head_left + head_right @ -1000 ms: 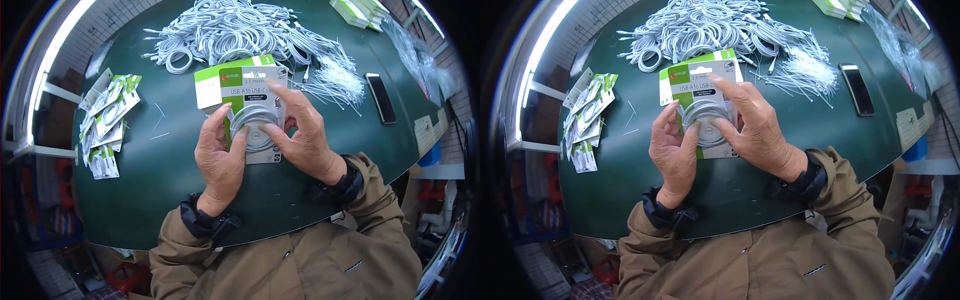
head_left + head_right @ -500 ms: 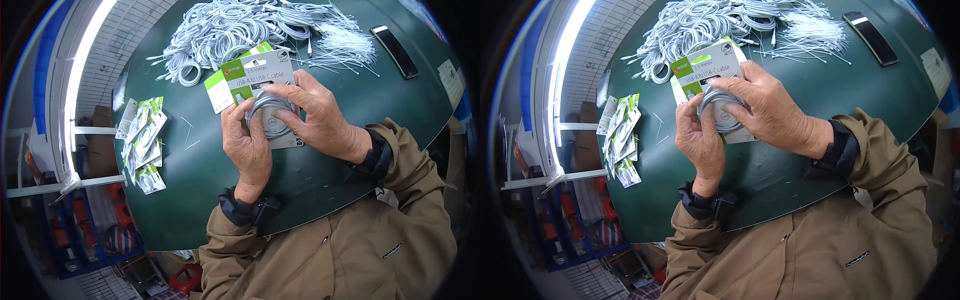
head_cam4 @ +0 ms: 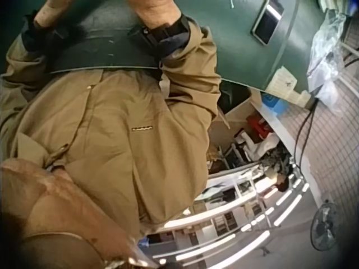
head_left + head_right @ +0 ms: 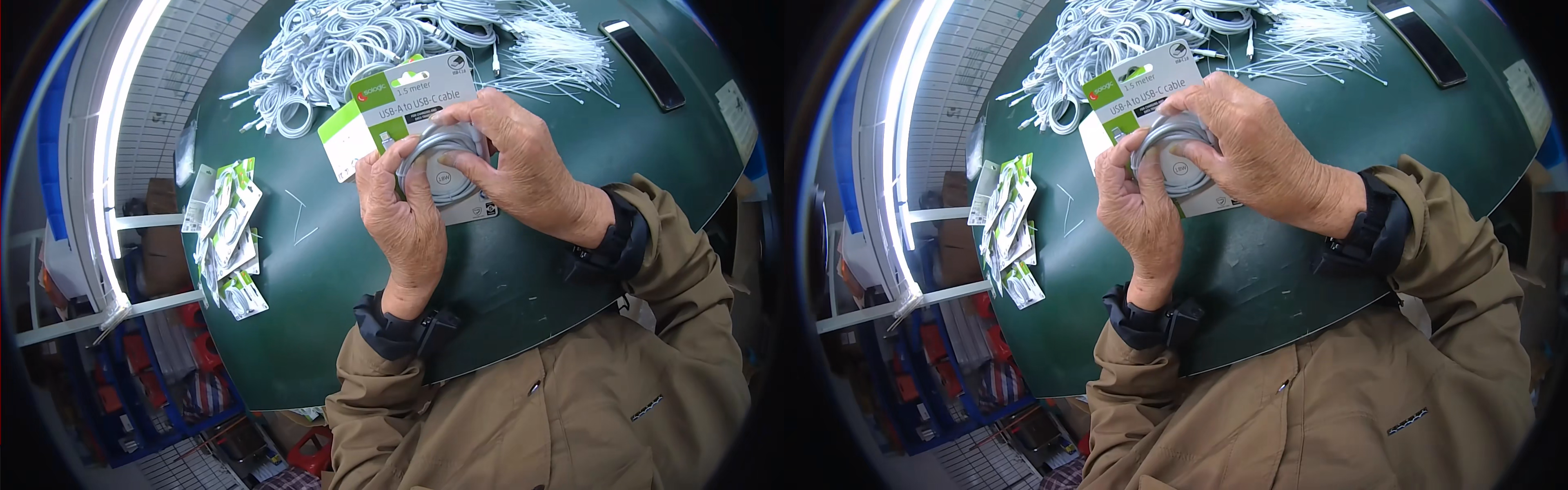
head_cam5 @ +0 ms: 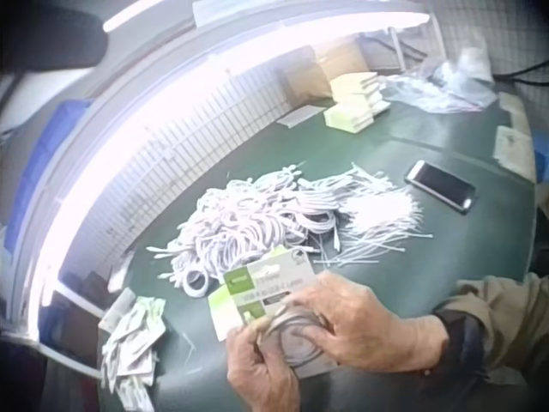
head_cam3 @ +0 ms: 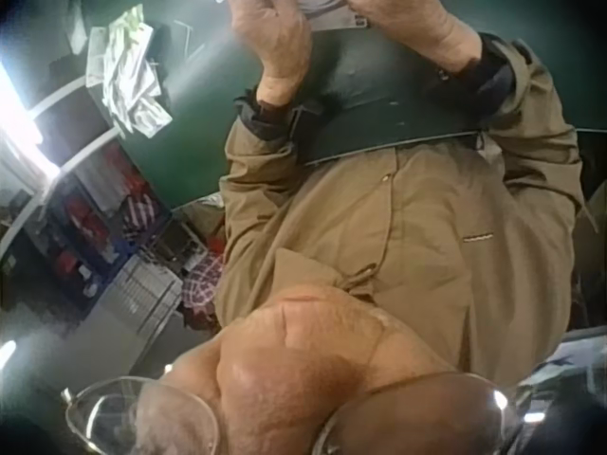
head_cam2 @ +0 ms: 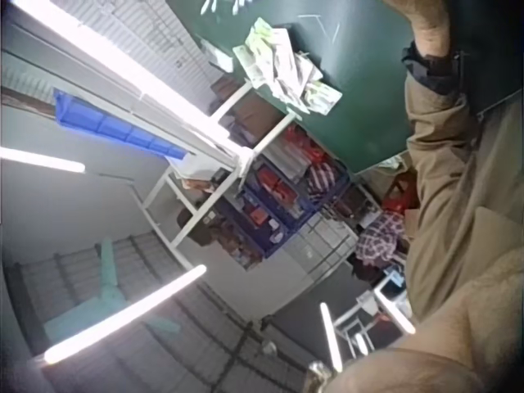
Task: Packaging USB cables into white and green cardboard sleeves at a factory workbench.
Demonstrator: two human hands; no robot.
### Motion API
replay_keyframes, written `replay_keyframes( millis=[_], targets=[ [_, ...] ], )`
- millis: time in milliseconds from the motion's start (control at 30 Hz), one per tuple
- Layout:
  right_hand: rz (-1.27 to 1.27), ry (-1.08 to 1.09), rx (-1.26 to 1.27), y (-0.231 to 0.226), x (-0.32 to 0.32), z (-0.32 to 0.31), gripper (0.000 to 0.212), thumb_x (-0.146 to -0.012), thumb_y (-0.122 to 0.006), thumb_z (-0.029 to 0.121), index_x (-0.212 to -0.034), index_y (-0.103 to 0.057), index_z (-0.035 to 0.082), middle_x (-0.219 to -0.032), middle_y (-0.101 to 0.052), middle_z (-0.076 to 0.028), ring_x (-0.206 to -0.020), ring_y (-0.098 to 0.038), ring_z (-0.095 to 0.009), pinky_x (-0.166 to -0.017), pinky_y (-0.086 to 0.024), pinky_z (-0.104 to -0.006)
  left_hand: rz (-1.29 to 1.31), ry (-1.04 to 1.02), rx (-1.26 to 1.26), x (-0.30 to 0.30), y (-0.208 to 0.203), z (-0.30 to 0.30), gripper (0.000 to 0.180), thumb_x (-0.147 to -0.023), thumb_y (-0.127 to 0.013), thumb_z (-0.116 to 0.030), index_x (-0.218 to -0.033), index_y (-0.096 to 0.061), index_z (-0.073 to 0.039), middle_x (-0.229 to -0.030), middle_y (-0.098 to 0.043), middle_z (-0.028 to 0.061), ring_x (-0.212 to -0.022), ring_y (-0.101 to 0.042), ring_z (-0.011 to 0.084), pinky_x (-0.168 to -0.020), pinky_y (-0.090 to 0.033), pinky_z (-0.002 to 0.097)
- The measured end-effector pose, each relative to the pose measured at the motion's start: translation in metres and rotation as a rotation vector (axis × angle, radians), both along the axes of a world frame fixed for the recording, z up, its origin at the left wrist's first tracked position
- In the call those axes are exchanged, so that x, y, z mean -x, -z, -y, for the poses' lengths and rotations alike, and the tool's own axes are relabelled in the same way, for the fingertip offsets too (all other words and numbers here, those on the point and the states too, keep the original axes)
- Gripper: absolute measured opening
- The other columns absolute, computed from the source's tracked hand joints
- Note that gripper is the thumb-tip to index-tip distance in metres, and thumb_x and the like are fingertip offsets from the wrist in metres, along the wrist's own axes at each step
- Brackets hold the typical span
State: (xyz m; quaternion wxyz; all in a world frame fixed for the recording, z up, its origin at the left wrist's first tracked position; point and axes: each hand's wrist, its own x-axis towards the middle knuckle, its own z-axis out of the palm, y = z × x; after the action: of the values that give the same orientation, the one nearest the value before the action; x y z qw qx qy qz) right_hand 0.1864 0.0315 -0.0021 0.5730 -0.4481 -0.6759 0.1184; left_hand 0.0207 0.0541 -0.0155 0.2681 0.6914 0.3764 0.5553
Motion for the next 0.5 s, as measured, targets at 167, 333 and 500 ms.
replay_keyframes(
  millis=[167, 333, 500],
  targets=[
    [0.066, 0.024, -0.013, 0.0015, -0.0035, -0.0021, 0.034, -0.082, -0.08, 0.003, -0.112, -0.065, 0.005, -0.096, -0.061, -0.006, -0.076, -0.06, -0.016, -0.062, -0.05, -0.0278, -0.005, -0.007, 0.0, -0.0016, 0.0016, 0.0002, 0.016, -0.095, -0.066, 0.001, -0.111, -0.069, -0.002, -0.104, -0.061, 0.011, -0.095, -0.06, 0.0231, -0.085, -0.049, 0.0337],
    [0.083, 0.045, -0.056, 0.0001, -0.0053, -0.0036, 0.034, -0.082, -0.081, 0.004, -0.111, -0.064, 0.004, -0.095, -0.062, -0.006, -0.073, -0.061, -0.015, -0.06, -0.051, -0.0269, -0.007, -0.002, 0.013, -0.003, -0.0038, -0.0005, 0.016, -0.095, -0.067, 0.002, -0.111, -0.069, -0.002, -0.101, -0.061, 0.0108, -0.093, -0.06, 0.0228, -0.084, -0.049, 0.0336],
    [0.184, 0.101, -0.071, -0.0048, -0.0089, -0.0031, 0.033, -0.081, -0.083, 0.005, -0.107, -0.064, 0.003, -0.092, -0.062, -0.007, -0.065, -0.061, -0.013, -0.054, -0.05, -0.0255, -0.014, 0.029, -0.02, 0.0019, -0.0002, -0.004, 0.018, -0.101, -0.063, -0.002, -0.118, -0.066, 0.002, -0.11, -0.062, 0.0053, -0.098, -0.063, 0.0107, -0.086, -0.052, 0.0257]
  ],
)
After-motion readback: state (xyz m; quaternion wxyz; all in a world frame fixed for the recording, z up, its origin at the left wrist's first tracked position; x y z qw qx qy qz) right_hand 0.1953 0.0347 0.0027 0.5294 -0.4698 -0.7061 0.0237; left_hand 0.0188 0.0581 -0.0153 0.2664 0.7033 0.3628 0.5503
